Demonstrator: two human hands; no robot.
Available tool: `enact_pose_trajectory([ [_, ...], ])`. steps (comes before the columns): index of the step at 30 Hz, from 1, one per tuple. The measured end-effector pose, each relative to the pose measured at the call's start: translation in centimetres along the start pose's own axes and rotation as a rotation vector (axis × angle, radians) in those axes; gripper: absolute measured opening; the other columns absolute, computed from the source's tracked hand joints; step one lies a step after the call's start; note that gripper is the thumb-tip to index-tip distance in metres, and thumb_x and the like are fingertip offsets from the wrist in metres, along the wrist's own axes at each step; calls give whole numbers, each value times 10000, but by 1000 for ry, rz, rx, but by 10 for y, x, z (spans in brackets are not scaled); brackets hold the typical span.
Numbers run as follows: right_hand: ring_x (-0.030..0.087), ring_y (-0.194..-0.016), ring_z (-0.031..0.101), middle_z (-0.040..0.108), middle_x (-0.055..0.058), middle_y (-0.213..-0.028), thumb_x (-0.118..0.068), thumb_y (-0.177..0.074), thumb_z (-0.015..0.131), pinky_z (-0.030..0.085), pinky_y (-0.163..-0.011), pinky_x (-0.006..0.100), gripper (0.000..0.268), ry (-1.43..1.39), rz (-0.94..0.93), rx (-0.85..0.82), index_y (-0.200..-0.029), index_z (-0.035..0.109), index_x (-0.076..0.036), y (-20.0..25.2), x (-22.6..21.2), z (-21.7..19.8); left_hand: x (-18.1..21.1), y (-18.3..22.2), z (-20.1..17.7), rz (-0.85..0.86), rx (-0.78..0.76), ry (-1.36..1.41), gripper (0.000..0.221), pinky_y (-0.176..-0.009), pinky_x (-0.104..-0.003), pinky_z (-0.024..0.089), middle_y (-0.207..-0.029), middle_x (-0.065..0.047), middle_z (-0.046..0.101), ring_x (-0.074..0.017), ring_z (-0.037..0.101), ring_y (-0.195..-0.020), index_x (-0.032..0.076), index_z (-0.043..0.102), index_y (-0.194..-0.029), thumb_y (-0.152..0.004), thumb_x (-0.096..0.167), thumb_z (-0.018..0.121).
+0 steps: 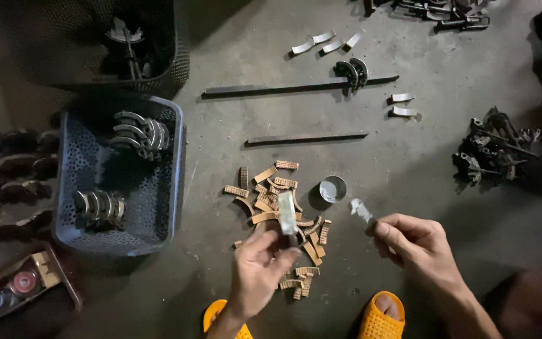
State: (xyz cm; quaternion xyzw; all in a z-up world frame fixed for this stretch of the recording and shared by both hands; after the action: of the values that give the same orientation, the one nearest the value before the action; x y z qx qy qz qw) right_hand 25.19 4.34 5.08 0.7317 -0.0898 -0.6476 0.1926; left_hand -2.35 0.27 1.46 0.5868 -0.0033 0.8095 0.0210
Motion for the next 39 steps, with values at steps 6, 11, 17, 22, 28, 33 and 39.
enact_pose_trajectory([
  [6, 86, -367, 482, 672, 26, -465, -160, -845, 745, 348, -314, 248, 192, 79, -175, -184, -783, 856, -16, 8, -22, 11, 51, -12, 34, 26, -92, -379, 207, -689, -275, 491, -900, -81, 612, -171, 578, -762, -56, 704, -916, -862, 136, 760],
  [11, 95, -388, 506, 646, 30, -467, -98, -848, 751, 400, -340, 246, 181, 6, -146, -272, -763, 846, 31, 7, -17, 28, 61, -11, 41, -8, -109, -416, 209, -686, -272, 505, -924, -73, 646, -166, 605, -778, -24, 744, -985, -855, 138, 764],
  [17, 86, -392, 503, 671, 22, -470, -129, -824, 765, 383, -349, 248, 162, 167, -154, -204, -767, 862, -12, 2, -22, 34, 54, -2, 38, -13, -131, -388, 254, -680, -265, 534, -978, -96, 654, -178, 622, -797, -30, 730, -1064, -870, 133, 747],
  [22, 74, -375, 538, 702, 11, -476, -125, -779, 775, 415, -337, 223, 109, 389, -246, -48, -800, 848, -46, 8, -36, 30, 47, 3, 33, -105, -66, -278, 184, -622, -207, 475, -918, -60, 584, -105, 540, -718, -75, 684, -957, -869, 69, 757],
  [28, 42, -322, 544, 766, -14, -552, -84, -746, 770, 421, -257, 207, 77, 575, -425, -44, -813, 797, -58, 30, -48, 32, 52, 0, 33, -37, -57, -327, 177, -642, -234, 473, -886, -60, 575, -130, 533, -739, -73, 703, -947, -857, 69, 756],
  [33, 110, -363, 451, 642, -15, -531, -36, -763, 752, 383, -347, 282, 29, 696, -586, -25, -752, 726, -44, 33, -66, 42, 58, -1, 40, 4, -131, -440, 240, -767, -270, 524, -996, -76, 636, -174, 619, -857, -25, 728, -1074, -853, 68, 741],
  [39, 86, -343, 489, 726, -22, -588, -88, -766, 762, 410, -327, 272, 26, 692, -428, -49, -767, 765, -62, 33, -68, 39, 61, 0, 40, 103, -151, -495, 172, -665, -286, 478, -954, -88, 610, -174, 566, -760, -53, 688, -941, -846, 79, 746],
])
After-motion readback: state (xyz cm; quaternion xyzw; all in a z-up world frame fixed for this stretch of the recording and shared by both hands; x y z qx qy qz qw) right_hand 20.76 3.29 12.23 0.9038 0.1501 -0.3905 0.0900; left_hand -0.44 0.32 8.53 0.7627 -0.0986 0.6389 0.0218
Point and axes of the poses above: each hand's wrist, its own y-axis away from the middle knuckle, its own z-axis out of the palm, x = y × z, the point moved 2 cm from there along -y, towards the middle knuckle
